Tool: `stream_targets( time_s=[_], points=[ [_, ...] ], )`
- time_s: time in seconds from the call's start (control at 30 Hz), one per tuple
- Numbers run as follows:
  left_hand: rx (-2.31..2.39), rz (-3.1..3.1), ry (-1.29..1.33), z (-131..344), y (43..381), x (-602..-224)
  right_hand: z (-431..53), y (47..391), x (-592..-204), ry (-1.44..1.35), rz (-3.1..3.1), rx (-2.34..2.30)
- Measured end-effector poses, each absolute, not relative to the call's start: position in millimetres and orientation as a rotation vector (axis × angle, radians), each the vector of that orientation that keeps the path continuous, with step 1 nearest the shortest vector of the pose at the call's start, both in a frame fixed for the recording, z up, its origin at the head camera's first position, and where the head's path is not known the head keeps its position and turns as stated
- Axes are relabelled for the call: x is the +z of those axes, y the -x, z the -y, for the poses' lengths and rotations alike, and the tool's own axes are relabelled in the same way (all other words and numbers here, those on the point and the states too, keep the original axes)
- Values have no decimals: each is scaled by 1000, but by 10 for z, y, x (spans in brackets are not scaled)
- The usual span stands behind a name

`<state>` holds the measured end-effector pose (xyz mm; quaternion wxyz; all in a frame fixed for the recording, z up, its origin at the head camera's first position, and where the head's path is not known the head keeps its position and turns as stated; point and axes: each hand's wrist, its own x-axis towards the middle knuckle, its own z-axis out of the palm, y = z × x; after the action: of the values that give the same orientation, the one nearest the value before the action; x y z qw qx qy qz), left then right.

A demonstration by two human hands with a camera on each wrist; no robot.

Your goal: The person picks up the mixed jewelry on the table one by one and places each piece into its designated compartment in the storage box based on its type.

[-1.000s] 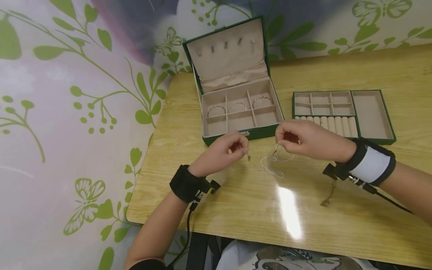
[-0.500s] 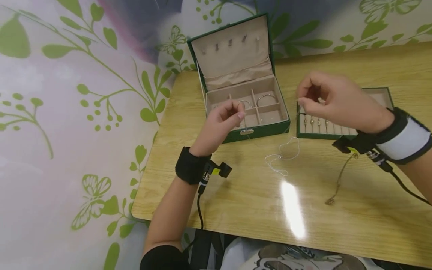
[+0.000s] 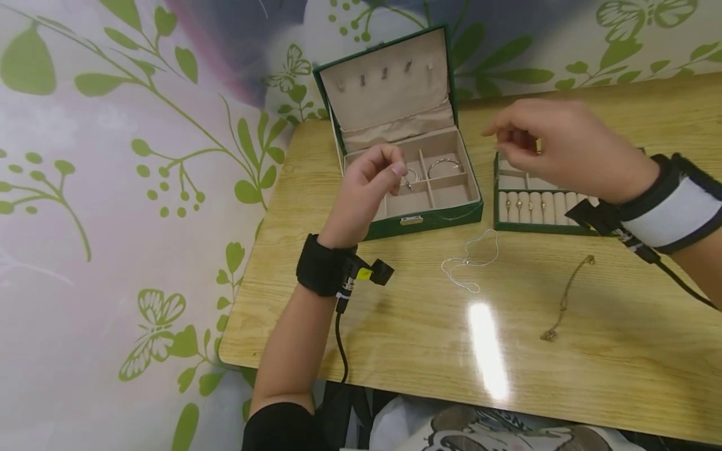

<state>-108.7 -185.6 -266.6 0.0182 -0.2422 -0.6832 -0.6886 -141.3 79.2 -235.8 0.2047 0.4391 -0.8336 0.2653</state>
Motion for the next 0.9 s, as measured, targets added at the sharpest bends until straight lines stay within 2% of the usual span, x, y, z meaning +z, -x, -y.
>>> stream_targets(
  time_s=[0.37,0.7,0.9],
  points=[
    [-2120,2112,681,1941,1120,-2735,-690,1488,-2443,-1260,2260,614],
    [-2048,2198,556,2015,1212,-2895,-551,1620,-2308,-1092,2405,742],
    [-1944,2288,426,2074,1280,-3036,-304,1788,-2251,-1162,2476,753]
  ],
)
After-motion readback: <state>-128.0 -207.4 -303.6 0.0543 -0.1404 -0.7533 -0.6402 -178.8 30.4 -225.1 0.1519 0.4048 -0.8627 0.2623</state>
